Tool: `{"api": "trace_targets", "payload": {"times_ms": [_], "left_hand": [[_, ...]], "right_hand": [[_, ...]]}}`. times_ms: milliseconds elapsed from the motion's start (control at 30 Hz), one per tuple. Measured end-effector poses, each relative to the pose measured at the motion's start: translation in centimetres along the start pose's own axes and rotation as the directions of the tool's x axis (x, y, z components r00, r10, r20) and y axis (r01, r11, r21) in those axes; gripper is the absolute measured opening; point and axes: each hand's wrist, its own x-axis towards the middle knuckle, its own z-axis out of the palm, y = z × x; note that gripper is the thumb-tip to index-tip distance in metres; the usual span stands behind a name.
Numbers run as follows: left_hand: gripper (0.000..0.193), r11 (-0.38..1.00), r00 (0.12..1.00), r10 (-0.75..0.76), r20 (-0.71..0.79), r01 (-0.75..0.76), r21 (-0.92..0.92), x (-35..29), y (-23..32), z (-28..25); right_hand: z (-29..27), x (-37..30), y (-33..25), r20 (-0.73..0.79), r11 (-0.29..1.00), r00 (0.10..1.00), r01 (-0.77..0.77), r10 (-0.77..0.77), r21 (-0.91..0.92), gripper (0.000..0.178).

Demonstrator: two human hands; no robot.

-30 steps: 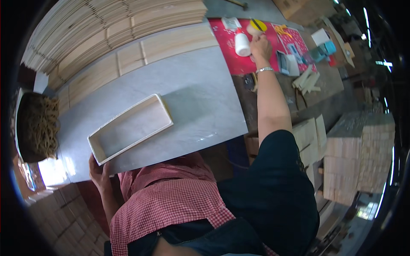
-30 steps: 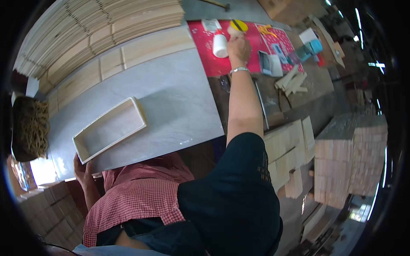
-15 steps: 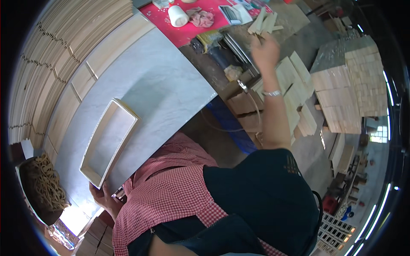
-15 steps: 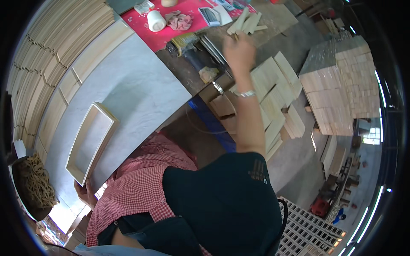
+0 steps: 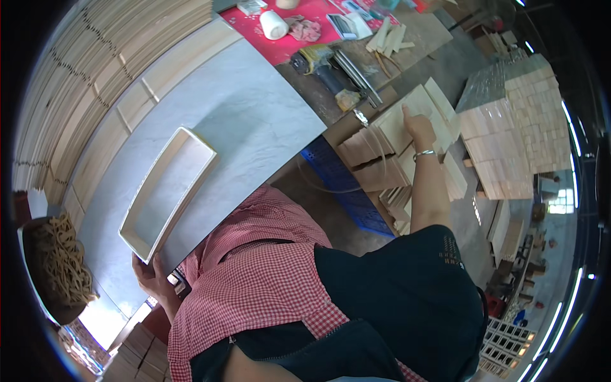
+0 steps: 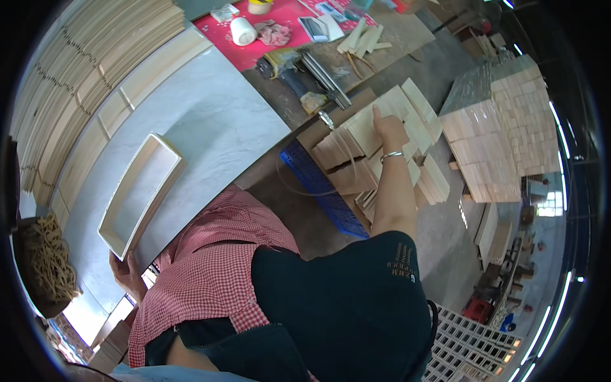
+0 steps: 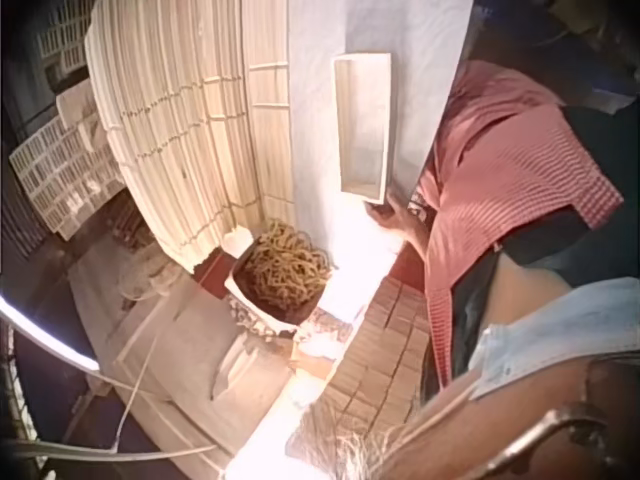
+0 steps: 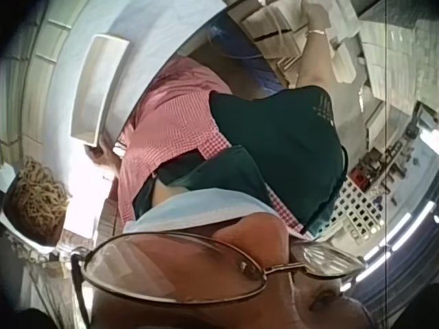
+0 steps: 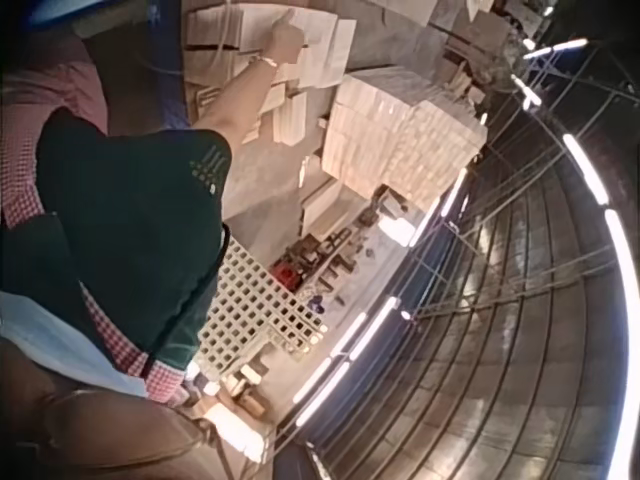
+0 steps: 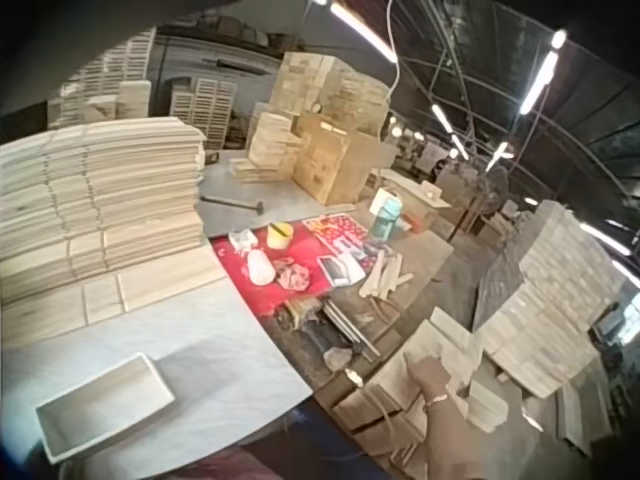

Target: The person is assembling small wooden boxes by applying glue to the edges and then securing the pieces with a pneumatic nail gun.

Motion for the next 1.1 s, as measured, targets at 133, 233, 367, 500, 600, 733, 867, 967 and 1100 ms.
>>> {"api": "trace_targets", "payload": {"times_ms": [133, 233, 367, 500, 600, 733, 867, 967, 1100], "left_hand": [[0.063, 0.997, 0.999, -0.016, 0.052, 0.019, -0.070, -0.1, 0.0, 0.1], [0.063, 0.994, 0.999, 0.004, 0.052, 0.002, -0.110, 0.1, 0.1, 0.4], [0.063, 0.989, 0.998, -0.004, 0.066, 0.013, -0.146, 0.2, 0.7, 0.1], [0.057, 0.985, 0.994, -0.063, 0.086, 0.076, -0.153, -0.1, 2.4, 0.0], [0.058, 0.983, 0.993, -0.003, 0.120, 0.025, -0.180, 0.3, 3.4, 0.5], [0.055, 0.989, 0.989, 0.147, 0.027, -0.147, -0.003, -0.2, 4.0, 0.0], [0.046, 0.973, 0.992, 0.099, -0.082, -0.079, 0.218, -1.9, 5.0, -0.6], [0.040, 0.966, 0.994, 0.074, -0.079, -0.052, 0.251, -2.5, 5.6, -0.7], [0.034, 0.976, 0.993, 0.046, -0.111, -0.021, 0.215, -2.3, 6.6, -0.4]], "right_hand": [[0.4, 2.2, -0.7, 0.159, 0.995, 0.986, 0.061, -0.048, -0.078, 0.077], [1.1, 3.8, 0.8, 0.107, 0.997, 0.993, 0.051, -0.057, 0.051, 0.076], [0.3, 4.7, 2.3, -0.082, 0.913, 0.991, 0.134, -0.111, 0.384, 0.072], [-2.6, 0.7, -4.5, -0.412, 0.827, 0.820, 0.514, -0.397, 0.227, 0.065], [-4.5, -10.1, -11.8, -0.242, 0.445, 0.592, 0.767, -0.769, 0.463, 0.069], [-5.2, -26.9, -22.0, -0.175, -0.240, -0.191, 0.912, -0.966, 0.331, 0.083], [-3.3, -35.4, -27.7, 0.001, -0.575, -0.635, 0.701, -0.773, 0.421, 0.089], [-2.3, -37.8, -30.5, 0.036, -0.672, -0.730, 0.646, -0.682, 0.362, 0.090], [-1.9, -38.4, -32.5, 0.047, -0.714, -0.768, 0.615, -0.639, 0.334, 0.086]]}}
